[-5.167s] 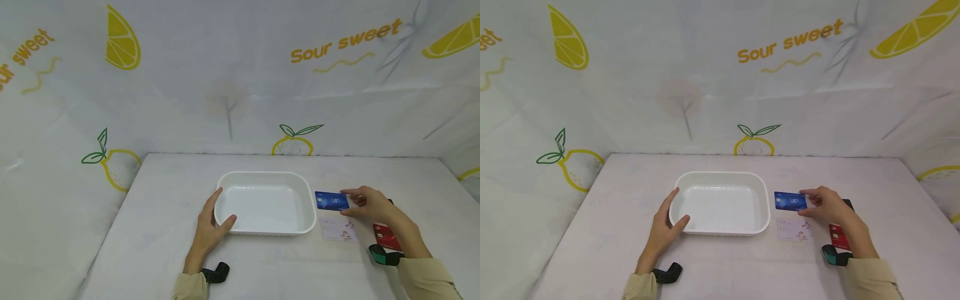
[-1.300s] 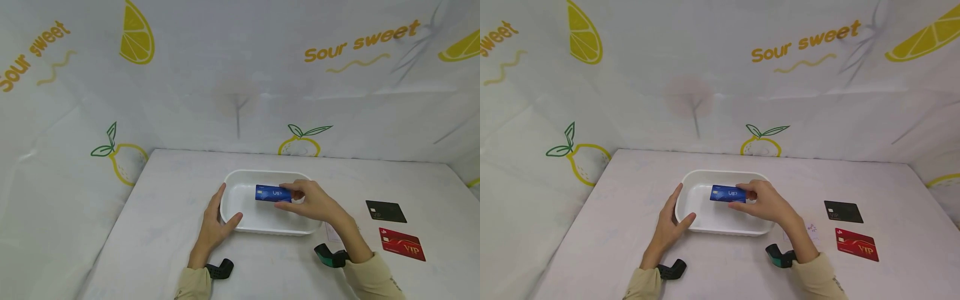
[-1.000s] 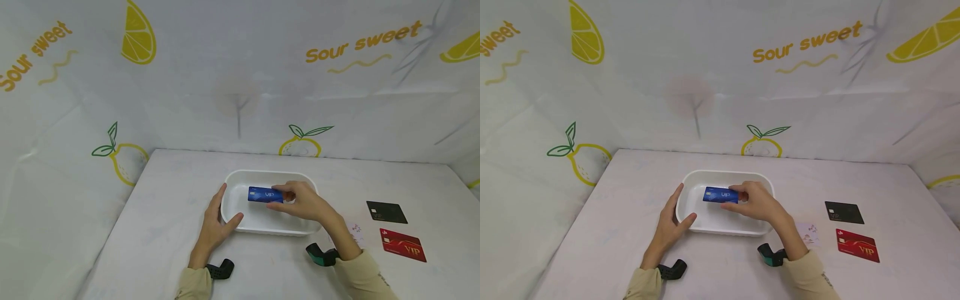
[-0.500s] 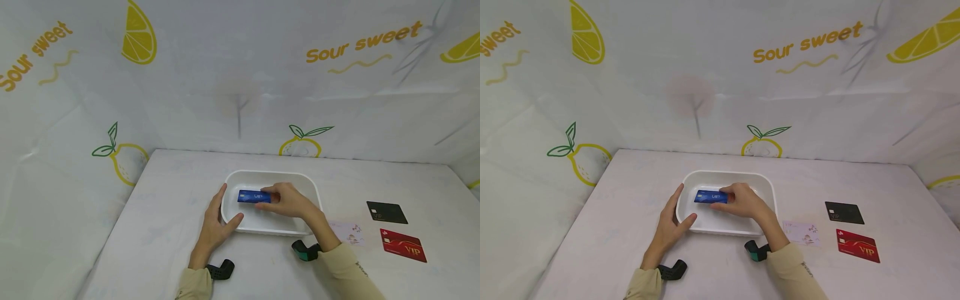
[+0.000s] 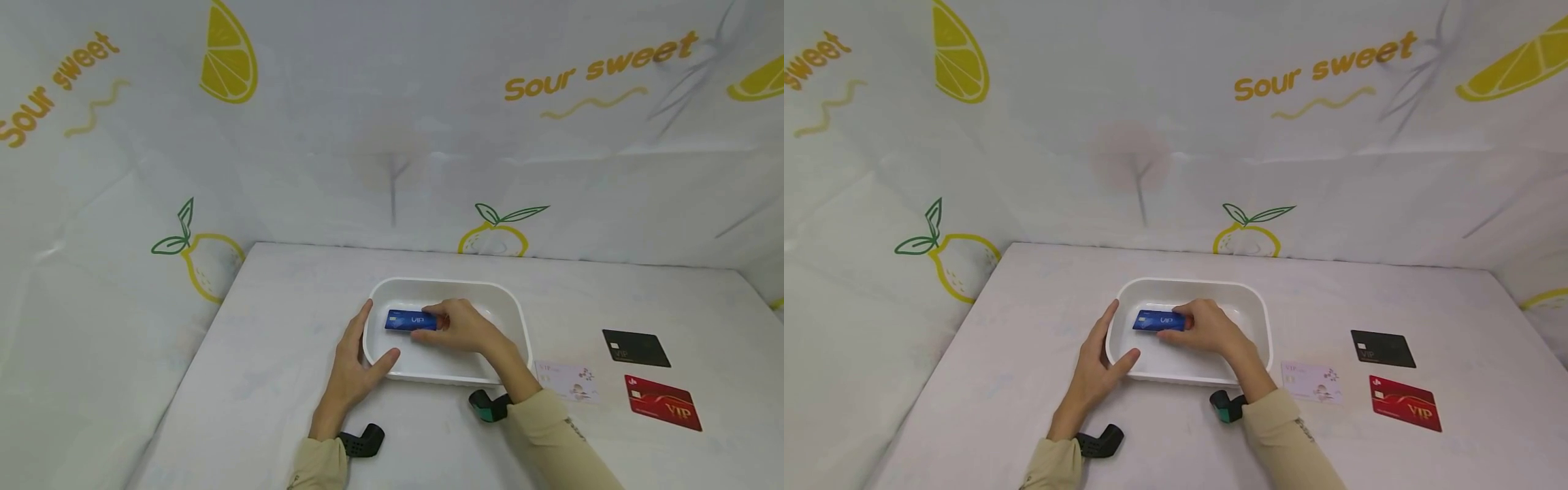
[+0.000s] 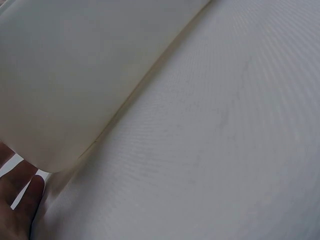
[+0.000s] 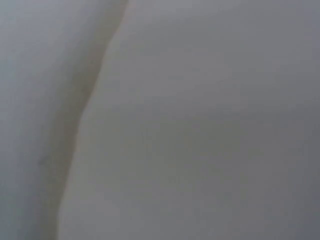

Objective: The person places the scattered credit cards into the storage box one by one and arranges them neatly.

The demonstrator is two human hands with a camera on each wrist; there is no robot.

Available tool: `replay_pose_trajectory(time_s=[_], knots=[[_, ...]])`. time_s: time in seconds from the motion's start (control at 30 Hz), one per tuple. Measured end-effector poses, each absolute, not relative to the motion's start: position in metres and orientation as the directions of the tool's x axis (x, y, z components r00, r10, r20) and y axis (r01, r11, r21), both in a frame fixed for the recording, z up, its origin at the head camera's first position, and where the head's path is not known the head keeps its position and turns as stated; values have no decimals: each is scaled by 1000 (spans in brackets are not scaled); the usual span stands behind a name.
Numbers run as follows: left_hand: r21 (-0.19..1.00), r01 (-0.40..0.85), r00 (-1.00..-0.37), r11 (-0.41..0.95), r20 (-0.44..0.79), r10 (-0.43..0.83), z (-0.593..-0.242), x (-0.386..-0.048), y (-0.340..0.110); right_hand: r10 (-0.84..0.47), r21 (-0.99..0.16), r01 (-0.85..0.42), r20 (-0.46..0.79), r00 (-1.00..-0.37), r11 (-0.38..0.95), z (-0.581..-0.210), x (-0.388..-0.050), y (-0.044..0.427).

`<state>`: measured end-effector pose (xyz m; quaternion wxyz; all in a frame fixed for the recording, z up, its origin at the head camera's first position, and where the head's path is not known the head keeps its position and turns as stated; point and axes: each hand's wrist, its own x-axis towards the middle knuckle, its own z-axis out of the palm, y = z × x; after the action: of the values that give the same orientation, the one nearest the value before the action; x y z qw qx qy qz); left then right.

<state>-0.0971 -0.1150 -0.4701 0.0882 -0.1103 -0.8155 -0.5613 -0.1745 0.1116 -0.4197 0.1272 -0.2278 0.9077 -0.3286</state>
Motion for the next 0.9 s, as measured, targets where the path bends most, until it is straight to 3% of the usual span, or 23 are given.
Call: replay_pose_trajectory(time_s=[0.9], knots=[[897,290,-957,333,277,87,-472,-98,-115,-419,-592,-313,-45,-907,743,-430,-171,103]])
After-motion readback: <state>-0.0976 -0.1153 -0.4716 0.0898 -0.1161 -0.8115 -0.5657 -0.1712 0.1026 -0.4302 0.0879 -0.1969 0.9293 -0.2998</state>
